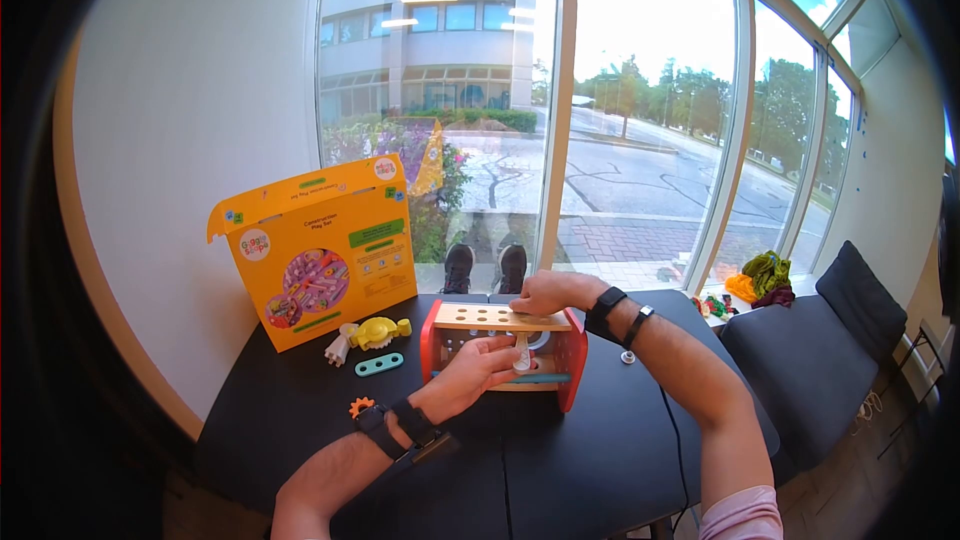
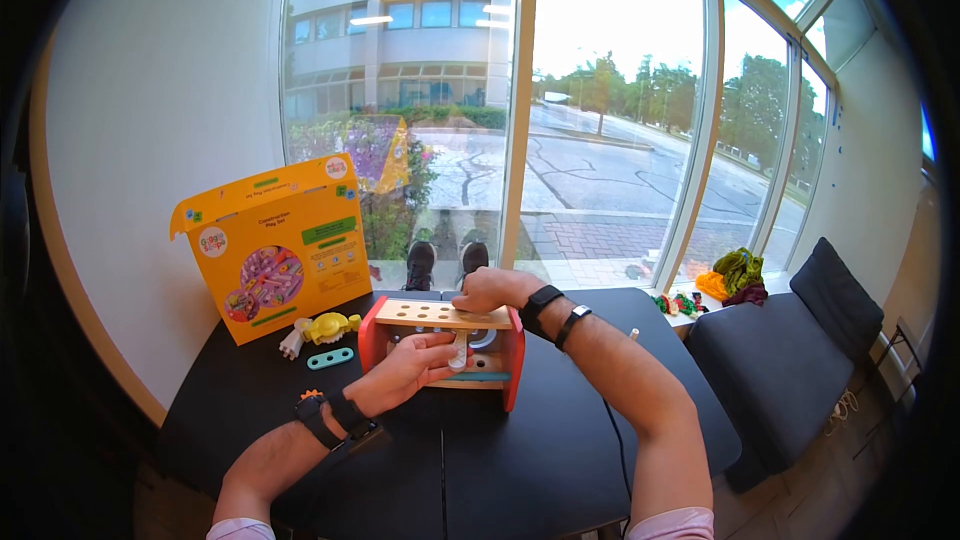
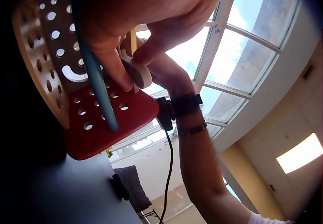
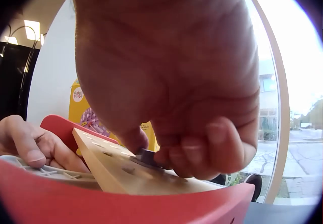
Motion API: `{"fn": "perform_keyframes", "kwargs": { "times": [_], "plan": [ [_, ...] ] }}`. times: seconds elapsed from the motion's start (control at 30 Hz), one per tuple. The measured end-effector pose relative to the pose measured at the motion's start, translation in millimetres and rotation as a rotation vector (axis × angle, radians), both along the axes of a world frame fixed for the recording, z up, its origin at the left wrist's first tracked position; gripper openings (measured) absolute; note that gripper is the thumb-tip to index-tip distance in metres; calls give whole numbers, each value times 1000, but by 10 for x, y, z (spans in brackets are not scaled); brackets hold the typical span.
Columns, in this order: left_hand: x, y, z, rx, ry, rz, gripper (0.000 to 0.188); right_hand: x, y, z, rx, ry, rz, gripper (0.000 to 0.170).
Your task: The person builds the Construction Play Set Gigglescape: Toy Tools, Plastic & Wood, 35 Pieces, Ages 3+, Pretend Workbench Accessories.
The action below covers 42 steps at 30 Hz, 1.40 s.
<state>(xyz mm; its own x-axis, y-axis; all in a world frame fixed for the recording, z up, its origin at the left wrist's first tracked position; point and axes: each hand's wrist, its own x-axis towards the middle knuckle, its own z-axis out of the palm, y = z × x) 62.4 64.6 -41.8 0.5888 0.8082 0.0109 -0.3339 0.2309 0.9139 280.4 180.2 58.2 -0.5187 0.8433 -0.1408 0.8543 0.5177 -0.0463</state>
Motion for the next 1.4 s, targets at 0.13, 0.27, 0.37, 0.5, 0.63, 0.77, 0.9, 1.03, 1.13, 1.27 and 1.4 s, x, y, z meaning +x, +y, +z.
{"fn": "perform_keyframes", "kwargs": {
  "times": [0.13,0.27,0.37,0.5,0.63,0.77,0.9,1.03,1.13,1.27,1.4],
  "plan": [
    [-3,-1,-1,-1,-9,0,43,-29,-16,43,-11,-52,-1,66],
    [1,9,-13,26,11,-2,44,8,-14,1,-20,-2,53,64],
    [-2,-7,-5,40,29,4,45,10,18,-15,-11,-11,82,64],
    [-8,-29,18,31,41,10,47,30,-18,-36,27,28,74,67],
    [-19,-24,0,32,29,-16,50,-19,-371,218,100,10,3,74],
    [-109,-274,83,-55,56,-123,47,17,-747,416,251,150,86,62],
    [-213,-632,198,-62,113,-195,39,39,-1316,546,366,311,116,41],
    [-421,-844,494,163,-20,-102,28,112,-1804,581,349,476,172,27],
    [-501,-882,732,367,-82,-18,44,104,-2138,684,16,694,229,24],
    [-485,-885,880,459,-141,-77,48,-25,-2387,622,-327,898,365,41],
    [-418,-931,964,481,-167,-94,48,-15,-2326,525,-244,1005,398,40]
  ]
}}
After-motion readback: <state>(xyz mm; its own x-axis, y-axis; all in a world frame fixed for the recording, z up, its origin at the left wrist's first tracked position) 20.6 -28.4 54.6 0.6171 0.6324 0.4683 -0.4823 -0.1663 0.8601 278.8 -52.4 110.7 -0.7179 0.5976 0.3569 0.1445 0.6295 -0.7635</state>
